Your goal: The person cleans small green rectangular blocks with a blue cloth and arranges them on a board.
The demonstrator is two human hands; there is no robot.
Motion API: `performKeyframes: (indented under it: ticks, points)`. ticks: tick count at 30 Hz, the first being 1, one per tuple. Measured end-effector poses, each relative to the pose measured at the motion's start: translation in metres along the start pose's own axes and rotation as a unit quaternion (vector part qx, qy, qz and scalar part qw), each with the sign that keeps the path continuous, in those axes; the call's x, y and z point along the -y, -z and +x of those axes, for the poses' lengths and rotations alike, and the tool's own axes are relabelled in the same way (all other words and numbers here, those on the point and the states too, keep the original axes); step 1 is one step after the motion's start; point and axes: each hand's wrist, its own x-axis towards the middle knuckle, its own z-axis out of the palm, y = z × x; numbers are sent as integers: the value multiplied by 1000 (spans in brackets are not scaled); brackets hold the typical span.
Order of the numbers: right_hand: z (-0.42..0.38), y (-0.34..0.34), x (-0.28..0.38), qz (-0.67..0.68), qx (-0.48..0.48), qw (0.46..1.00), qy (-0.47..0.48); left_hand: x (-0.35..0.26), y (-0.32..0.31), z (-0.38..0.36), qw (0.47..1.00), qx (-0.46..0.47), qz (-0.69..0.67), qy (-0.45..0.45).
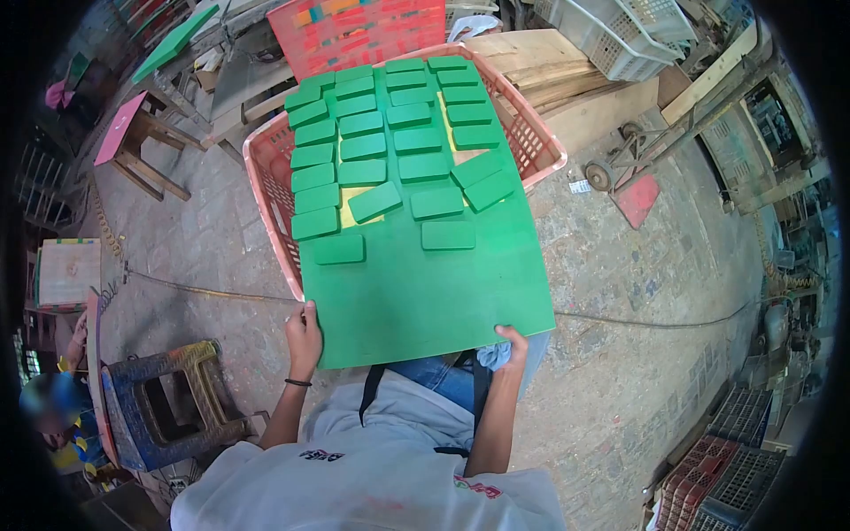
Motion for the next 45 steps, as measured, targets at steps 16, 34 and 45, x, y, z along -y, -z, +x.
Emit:
performKeyframes:
  ticks: [16, 34, 45]
  points:
    - [-40, 15, 52, -401, 51, 909, -100, -2, -7, -6, 999, 27, 41, -7]
    - [-80, 16, 103, 124, 6, 969, 212, -85, 64, 66, 982, 173, 79, -1]
    - [1, -106, 81, -363, -69, 921, 127, -60, -40, 97, 980, -26, 67, -185]
